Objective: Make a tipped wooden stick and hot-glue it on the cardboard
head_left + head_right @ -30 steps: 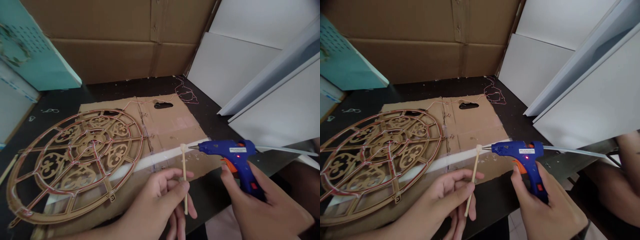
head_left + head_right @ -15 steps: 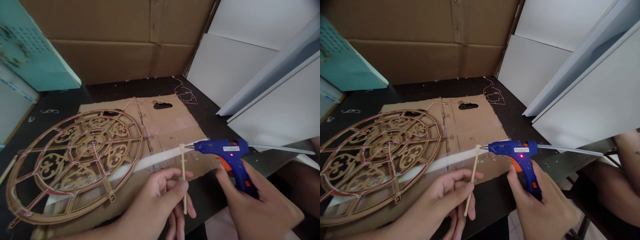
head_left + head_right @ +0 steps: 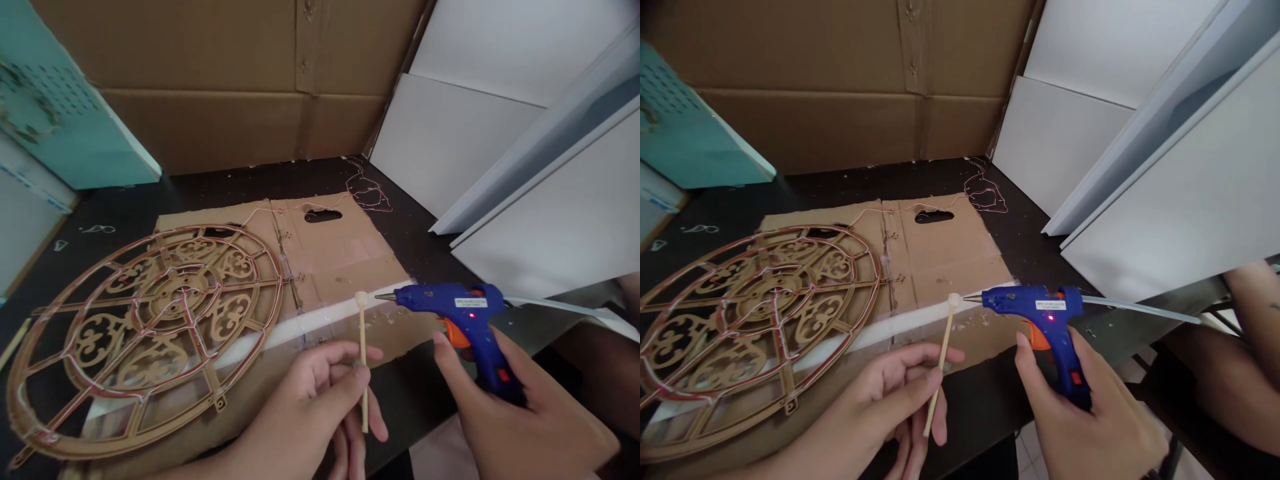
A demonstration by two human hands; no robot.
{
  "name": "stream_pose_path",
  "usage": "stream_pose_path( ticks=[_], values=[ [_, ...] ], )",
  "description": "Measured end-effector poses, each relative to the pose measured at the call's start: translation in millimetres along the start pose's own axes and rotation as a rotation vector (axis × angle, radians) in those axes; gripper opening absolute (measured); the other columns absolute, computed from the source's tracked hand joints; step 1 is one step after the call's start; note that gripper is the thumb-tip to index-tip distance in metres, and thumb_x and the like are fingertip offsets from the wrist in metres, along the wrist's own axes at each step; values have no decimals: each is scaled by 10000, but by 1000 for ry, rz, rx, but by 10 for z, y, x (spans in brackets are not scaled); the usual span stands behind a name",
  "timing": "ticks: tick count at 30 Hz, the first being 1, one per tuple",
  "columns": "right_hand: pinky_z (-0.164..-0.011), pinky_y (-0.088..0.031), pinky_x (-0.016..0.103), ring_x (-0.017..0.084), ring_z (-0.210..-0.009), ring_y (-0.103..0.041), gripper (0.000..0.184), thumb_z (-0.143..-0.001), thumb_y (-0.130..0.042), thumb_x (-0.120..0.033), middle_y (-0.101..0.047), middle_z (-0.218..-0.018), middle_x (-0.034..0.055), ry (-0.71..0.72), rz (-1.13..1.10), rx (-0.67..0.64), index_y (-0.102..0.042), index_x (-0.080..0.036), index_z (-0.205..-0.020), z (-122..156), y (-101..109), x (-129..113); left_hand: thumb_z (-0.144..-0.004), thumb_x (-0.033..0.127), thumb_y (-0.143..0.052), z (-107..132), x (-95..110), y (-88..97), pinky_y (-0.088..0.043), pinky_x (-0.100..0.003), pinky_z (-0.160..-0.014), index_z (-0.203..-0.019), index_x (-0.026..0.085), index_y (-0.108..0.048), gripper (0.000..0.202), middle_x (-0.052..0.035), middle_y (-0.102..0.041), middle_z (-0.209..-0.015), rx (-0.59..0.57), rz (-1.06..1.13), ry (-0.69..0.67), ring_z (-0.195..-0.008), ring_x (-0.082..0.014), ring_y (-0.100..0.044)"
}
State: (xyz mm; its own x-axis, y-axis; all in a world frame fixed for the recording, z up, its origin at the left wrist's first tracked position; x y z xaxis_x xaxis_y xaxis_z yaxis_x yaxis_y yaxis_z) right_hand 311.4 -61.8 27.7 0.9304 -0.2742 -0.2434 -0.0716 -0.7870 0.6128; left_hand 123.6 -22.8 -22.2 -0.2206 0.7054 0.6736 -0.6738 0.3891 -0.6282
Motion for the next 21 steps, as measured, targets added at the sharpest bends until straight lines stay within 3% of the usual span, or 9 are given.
stream_pose_path(
  ticks=[13,21],
  values=[
    [-545,-435,261,153,-539,-614,311,-835,-794,-440,-678,-670,-4,-1,-32,-18,-777,-177,-1000,-6,-32,-55,-881,553,-666,-3,-11,-3,-387,-121,-334,-1270,122,-458,617,-26,-648,-734,-13,-12,7,-415,-94,-580],
    [-541,-436,269,163,-528,-614,375,-802,-805,-492,-686,-662,3,-82,-15,-28,-793,-174,-999,6,-24,118,-937,504,-610,20,-41,11,-365,-111,-325,-1177,147,-471,453,-21,-647,-733,7,-52,-20,-399,-81,-560]
  ],
)
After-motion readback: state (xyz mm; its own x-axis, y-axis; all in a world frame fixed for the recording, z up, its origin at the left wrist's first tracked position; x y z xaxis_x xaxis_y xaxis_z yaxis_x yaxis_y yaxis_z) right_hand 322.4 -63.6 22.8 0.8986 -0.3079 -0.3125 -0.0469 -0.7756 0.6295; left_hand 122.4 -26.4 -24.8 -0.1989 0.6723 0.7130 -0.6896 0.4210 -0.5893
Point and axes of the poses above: each hand's wrist, its own z-axis away from the middle knuckle, its own y-axis out of the back of the hand, x = y × z, the point moved 6 cm from there along -z, towards the middle knuckle
